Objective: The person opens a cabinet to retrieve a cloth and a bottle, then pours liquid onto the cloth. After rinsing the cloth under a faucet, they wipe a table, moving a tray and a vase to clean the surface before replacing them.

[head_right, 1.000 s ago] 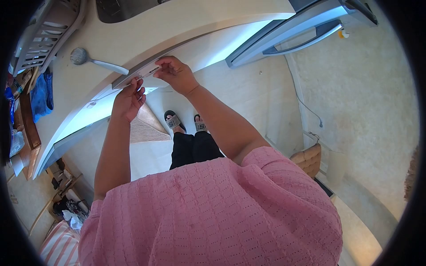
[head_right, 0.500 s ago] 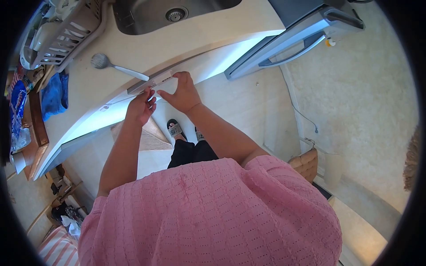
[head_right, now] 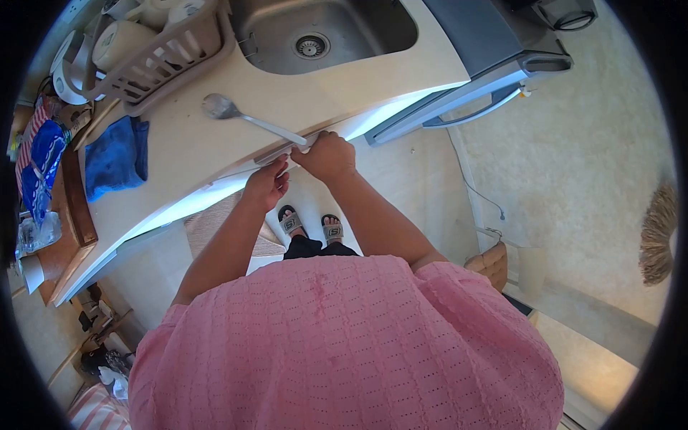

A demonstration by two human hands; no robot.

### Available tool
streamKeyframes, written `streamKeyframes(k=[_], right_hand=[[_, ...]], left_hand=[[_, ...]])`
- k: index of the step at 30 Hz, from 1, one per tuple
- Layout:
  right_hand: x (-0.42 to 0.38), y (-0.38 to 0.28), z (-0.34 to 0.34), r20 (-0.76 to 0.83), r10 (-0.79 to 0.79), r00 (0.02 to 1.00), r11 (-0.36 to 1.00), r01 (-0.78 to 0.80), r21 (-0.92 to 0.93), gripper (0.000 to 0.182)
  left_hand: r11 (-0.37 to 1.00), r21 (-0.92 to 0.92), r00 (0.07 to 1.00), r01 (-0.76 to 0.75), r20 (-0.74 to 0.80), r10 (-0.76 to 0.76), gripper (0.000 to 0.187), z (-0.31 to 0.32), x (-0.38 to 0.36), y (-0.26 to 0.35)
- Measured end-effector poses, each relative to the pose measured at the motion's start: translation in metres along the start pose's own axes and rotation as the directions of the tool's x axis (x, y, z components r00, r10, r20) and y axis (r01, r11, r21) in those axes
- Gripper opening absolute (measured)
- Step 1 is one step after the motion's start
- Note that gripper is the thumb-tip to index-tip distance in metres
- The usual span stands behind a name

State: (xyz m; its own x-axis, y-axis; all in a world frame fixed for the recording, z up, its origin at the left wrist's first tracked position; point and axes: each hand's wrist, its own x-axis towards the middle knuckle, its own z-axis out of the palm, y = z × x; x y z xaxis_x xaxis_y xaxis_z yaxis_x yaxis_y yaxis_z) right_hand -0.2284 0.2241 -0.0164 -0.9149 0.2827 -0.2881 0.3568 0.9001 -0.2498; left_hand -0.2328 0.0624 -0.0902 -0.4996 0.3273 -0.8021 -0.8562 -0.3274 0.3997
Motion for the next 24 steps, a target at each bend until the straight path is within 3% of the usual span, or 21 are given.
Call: streamKeyframes(k=[6,14,15,17,18,19,20,24], right_hand=[[-0.001,-0.007,-0.004,0.048,0.021,0.999,0.999,-0.019,-0.035,0.063],[0.002,0.002,-0.002,0.106,-0.003,0.994,1.0,0.004,-0.016,0.067],[0.001,0.004,0.0,0.1,-0.005,0.995,1.0,0.008,-0.022,0.069],[0.004,0.003,-0.003,0.09,-0.016,0.996,0.999,0.019,-0.027,0.071],[0.003,0.002,-0.006,0.111,-0.004,0.994,1.0,0.007,-0.026,0.072],[0.002,0.003,-0.007,0.132,0.007,0.991,1.0,-0.004,-0.025,0.073],[0.001,0.003,-0.008,0.132,-0.001,0.991,1.0,0.004,-0.025,0.073],[-0.004,0.006,-0.013,0.128,-0.041,0.991,0.999,0.04,0.01,0.073]], left_hand=[[0.999,-0.002,0.999,0.033,0.039,-0.033,0.023,0.0,-0.004,0.006],[0.992,0.117,0.986,-0.038,-0.159,0.056,0.02,-0.008,-0.026,-0.028],[0.993,0.113,0.985,-0.044,-0.158,0.062,0.02,-0.019,-0.027,-0.039],[0.93,0.358,0.996,-0.079,-0.003,0.086,0.026,-0.053,-0.022,-0.06],[0.931,0.355,0.996,-0.081,-0.006,0.089,0.026,-0.067,-0.027,-0.067],[0.636,0.711,0.938,-0.3,0.097,0.334,0.023,-0.08,-0.034,-0.072],[0.17,0.894,0.823,-0.414,0.289,0.489,0.021,-0.094,-0.04,-0.075],[0.043,0.969,0.865,-0.243,0.196,0.463,0.016,-0.148,-0.076,-0.066]])
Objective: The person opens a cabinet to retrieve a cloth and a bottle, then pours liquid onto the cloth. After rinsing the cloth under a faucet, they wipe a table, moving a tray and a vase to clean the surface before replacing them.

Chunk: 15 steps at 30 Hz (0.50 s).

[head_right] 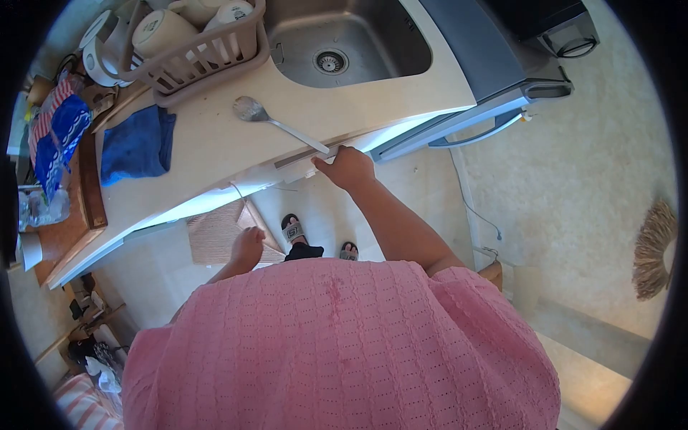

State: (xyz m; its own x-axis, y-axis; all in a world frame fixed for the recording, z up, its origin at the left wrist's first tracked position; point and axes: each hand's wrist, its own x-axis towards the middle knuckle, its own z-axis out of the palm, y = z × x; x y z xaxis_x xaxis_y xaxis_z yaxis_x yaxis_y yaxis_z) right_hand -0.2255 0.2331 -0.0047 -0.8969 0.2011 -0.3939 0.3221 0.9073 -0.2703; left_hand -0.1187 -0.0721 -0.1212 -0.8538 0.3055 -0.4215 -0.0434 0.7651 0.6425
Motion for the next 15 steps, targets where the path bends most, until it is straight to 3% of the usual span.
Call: streamKeyframes(k=[2,4,7,11,15], right_hand=[[-0.005,0.004,-0.002,0.019,-0.014,1.0,1.0,0.015,-0.022,0.073],[-0.014,0.01,-0.001,0.021,-0.005,1.0,0.999,0.006,-0.035,0.074],[-0.027,0.024,0.003,-0.017,-0.068,0.998,0.997,0.067,-0.044,0.076],[-0.052,0.055,0.01,-0.036,-0.145,0.989,0.989,0.144,-0.041,0.076],[-0.077,0.094,0.016,-0.056,-0.283,0.958,0.959,0.281,-0.039,0.075]], left_hand=[[0.998,0.063,0.999,0.032,-0.007,-0.032,0.015,-0.008,-0.017,0.004],[0.982,0.163,0.99,0.09,0.09,-0.106,0.016,-0.018,-0.038,0.019],[0.963,0.237,0.981,0.126,0.112,-0.156,0.015,0.002,-0.067,0.02],[0.917,0.347,0.969,0.196,0.075,-0.235,0.018,0.037,-0.119,0.026],[0.773,0.502,0.9,0.387,-0.022,-0.436,0.023,0.061,-0.182,0.024]])
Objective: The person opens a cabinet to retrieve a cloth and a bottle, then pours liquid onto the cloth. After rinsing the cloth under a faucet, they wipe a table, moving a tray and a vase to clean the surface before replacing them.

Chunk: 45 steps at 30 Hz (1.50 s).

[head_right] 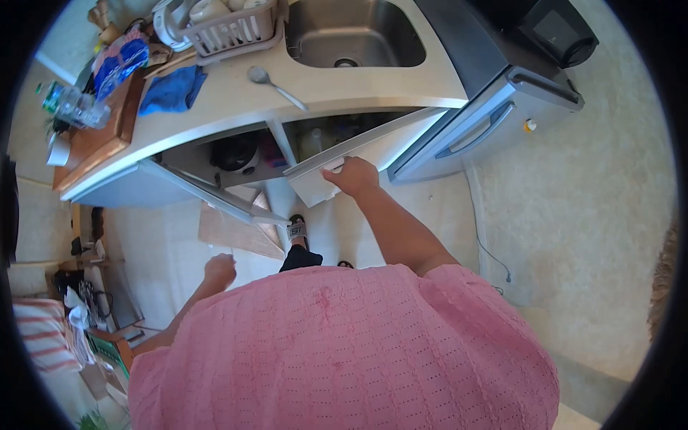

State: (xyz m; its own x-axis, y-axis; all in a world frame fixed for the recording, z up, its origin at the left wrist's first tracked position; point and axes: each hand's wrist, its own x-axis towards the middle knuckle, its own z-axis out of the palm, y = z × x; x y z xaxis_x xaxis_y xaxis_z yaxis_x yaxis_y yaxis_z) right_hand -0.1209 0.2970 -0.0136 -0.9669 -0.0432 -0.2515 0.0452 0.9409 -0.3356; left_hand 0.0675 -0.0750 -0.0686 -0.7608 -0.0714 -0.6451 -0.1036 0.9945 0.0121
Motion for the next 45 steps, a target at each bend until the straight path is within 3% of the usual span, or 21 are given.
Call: streamKeyframes(k=[6,8,10,12,13,14,15,16,17,19,21,23,24,25,26,28,30,35,37,41,45], right_hand=[[-0.072,0.062,-0.013,0.092,-0.134,0.987,0.989,0.14,-0.052,0.074],[-0.097,0.086,-0.023,0.213,-0.137,0.967,0.983,0.16,-0.093,0.078],[-0.12,0.117,-0.026,0.235,-0.138,0.962,0.986,0.157,-0.061,0.081],[-0.141,0.161,-0.02,0.252,-0.125,0.96,0.99,0.136,-0.027,0.085],[-0.151,0.188,-0.011,0.285,-0.066,0.956,0.997,0.048,0.068,0.083],[-0.162,0.201,-0.007,0.322,-0.012,0.947,0.986,-0.042,0.16,0.083],[-0.179,0.2,-0.012,0.321,0.0,0.947,0.985,-0.054,0.161,0.083],[-0.199,0.199,-0.019,0.354,0.195,0.915,0.794,-0.359,0.491,0.077],[-0.217,0.194,-0.024,0.447,0.348,0.824,0.413,-0.563,0.716,0.071],[-0.245,0.196,-0.016,0.361,0.449,0.817,0.357,-0.535,0.765,0.064],[-0.26,0.214,0.001,0.27,0.546,0.793,0.303,-0.488,0.819,0.058],[-0.267,0.245,0.028,-0.132,0.535,0.834,0.735,-0.383,0.559,0.052],[-0.274,0.24,0.022,-0.134,0.541,0.83,0.733,-0.387,0.559,0.052],[-0.282,0.234,0.01,-0.172,0.557,0.813,0.794,-0.46,0.398,0.051],[-0.286,0.23,0.002,-0.214,0.563,0.798,0.824,-0.521,0.224,0.049],[-0.287,0.266,0.017,-0.271,0.582,0.766,0.813,-0.54,0.219,0.051],[-0.29,0.285,0.019,-0.329,0.58,0.745,0.808,-0.577,0.117,0.05],[-0.298,0.256,0.002,-0.274,0.682,0.678,0.718,-0.692,0.076,0.057],[-0.304,0.208,-0.005,-0.333,0.801,0.497,0.536,-0.844,0.031,0.067],[-0.312,0.173,0.01,-0.434,0.674,0.597,0.611,-0.781,-0.126,0.076],[-0.315,0.129,0.031,-0.277,0.65,0.708,0.655,-0.706,-0.268,0.076]], left_hand=[[0.949,0.132,0.955,0.288,0.034,-0.294,0.026,0.043,-0.074,-0.062],[0.919,0.111,0.925,0.378,-0.009,-0.379,0.027,0.062,-0.091,-0.105],[0.925,0.113,0.932,0.363,-0.06,-0.358,0.028,0.091,-0.099,-0.17],[0.848,-0.46,0.962,0.264,0.059,-0.267,0.032,0.128,-0.081,-0.26],[0.179,-0.9,0.802,0.397,0.246,-0.544,0.046,0.077,-0.124,-0.207],[-0.071,-0.968,0.856,0.241,0.247,-0.455,0.065,0.075,-0.125,-0.221],[-0.207,-0.969,0.825,0.136,0.227,-0.518,0.071,0.065,-0.124,-0.22],[-0.332,-0.943,0.784,0.023,0.223,-0.58,0.077,0.056,-0.126,-0.221],[-0.328,-0.944,0.786,0.033,0.227,-0.575,0.077,0.049,-0.132,-0.224],[0.094,-0.976,0.834,0.195,0.115,-0.539,0.083,0.047,-0.142,-0.234],[0.166,-0.963,0.809,0.213,0.078,-0.582,0.077,0.047,-0.145,-0.25],[0.235,-0.946,0.786,0.225,0.034,-0.618,0.072,0.056,-0.132,-0.276],[0.345,-0.921,0.805,0.182,-0.061,-0.59,0.067,0.069,-0.113,-0.299],[0.448,-0.883,0.819,0.138,-0.152,-0.553,0.062,0.078,-0.104,-0.314],[0.447,-0.884,0.822,0.137,-0.15,-0.549,0.062,0.078,-0.103,-0.315],[0.853,-0.446,0.776,0.273,-0.422,-0.468,0.051,0.064,-0.104,-0.302],[0.855,-0.431,0.768,0.288,-0.43,-0.475,0.05,0.056,-0.114,-0.283],[0.873,-0.394,0.796,0.286,-0.41,-0.446,0.046,0.032,-0.137,-0.258],[0.883,-0.365,0.81,0.296,-0.394,-0.434,0.046,0.028,-0.136,-0.258],[0.912,-0.288,0.808,0.293,-0.435,-0.397,0.044,0.034,-0.129,-0.262],[0.887,-0.307,0.812,0.344,-0.377,-0.445,0.043,0.025,-0.132,-0.252]])
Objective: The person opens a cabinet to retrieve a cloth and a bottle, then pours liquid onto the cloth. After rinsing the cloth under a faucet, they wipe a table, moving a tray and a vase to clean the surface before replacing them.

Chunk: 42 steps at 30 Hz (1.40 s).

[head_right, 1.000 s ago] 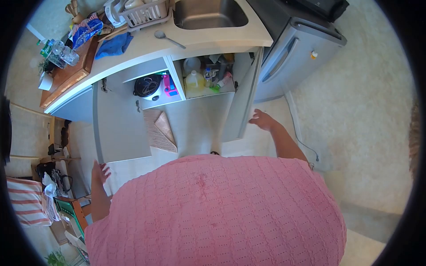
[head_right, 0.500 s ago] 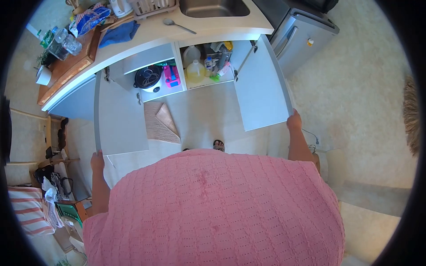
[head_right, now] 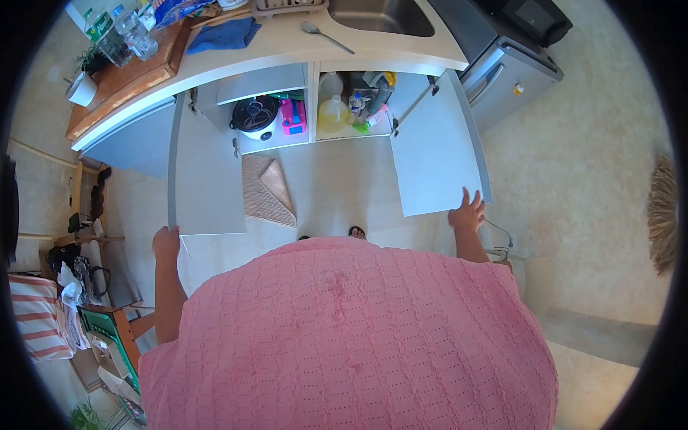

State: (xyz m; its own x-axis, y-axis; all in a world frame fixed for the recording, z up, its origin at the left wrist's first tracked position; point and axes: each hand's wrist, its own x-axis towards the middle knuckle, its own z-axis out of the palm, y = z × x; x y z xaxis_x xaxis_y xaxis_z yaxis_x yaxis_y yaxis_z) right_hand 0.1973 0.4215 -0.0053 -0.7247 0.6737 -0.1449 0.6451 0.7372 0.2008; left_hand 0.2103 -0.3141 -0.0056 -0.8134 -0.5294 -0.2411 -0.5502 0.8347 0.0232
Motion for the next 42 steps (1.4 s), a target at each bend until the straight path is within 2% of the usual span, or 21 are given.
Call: streamKeyframes(k=[4,7,11,19,24,26,32,34,37,39,42], right_hand=[[-0.028,-0.025,0.002,0.169,-0.143,0.975,0.988,0.149,-0.025,0.069],[-0.041,-0.037,0.003,0.172,-0.219,0.96,0.975,0.22,0.015,0.062],[-0.051,-0.046,0.009,0.19,-0.256,0.948,0.967,0.252,0.047,0.059],[-0.055,-0.061,0.025,0.36,-0.304,0.882,0.947,0.32,0.015,0.054],[-0.047,-0.085,0.032,0.349,-0.367,0.862,0.928,0.367,0.068,0.053],[-0.051,-0.099,0.031,0.35,-0.38,0.856,0.922,0.382,0.067,0.053],[-0.065,-0.133,0.032,0.338,-0.496,0.8,0.867,0.476,0.146,0.051],[-0.071,-0.139,0.034,0.28,-0.61,0.742,0.792,0.578,0.196,0.049],[-0.072,-0.137,0.041,0.304,-0.66,0.687,0.748,0.637,0.184,0.049],[-0.071,-0.132,0.045,0.295,-0.668,0.684,0.741,0.647,0.177,0.048],[-0.066,-0.126,0.045,0.396,-0.588,0.705,0.794,0.598,0.113,0.047]], left_hand=[[0.998,-0.009,0.998,0.058,0.017,-0.058,0.038,-0.001,-0.004,0.005],[0.998,-0.027,0.998,0.065,-0.002,-0.065,0.035,0.001,-0.005,0.003],[0.996,-0.084,0.998,0.037,-0.049,-0.041,0.033,0.006,-0.003,-0.004],[0.996,-0.078,0.999,0.046,-0.019,-0.047,0.033,0.005,-0.002,-0.002],[0.999,-0.039,0.999,-0.002,-0.047,0.0,0.033,0.002,-0.002,-0.001],[0.999,-0.045,1.0,0.02,0.009,-0.019,0.034,-0.001,-0.004,0.0],[1.0,-0.022,1.0,0.005,0.016,-0.005,0.033,0.003,0.0,-0.004],[0.999,-0.032,1.0,0.004,0.006,-0.004,0.032,0.005,0.0,-0.005],[0.999,-0.046,1.0,0.016,-0.002,-0.016,0.032,0.002,-0.001,-0.007],[0.998,-0.057,0.999,0.033,0.008,-0.032,0.032,0.0,-0.002,-0.006],[0.995,-0.09,0.999,0.049,0.01,-0.049,0.031,-0.001,-0.002,-0.006]])
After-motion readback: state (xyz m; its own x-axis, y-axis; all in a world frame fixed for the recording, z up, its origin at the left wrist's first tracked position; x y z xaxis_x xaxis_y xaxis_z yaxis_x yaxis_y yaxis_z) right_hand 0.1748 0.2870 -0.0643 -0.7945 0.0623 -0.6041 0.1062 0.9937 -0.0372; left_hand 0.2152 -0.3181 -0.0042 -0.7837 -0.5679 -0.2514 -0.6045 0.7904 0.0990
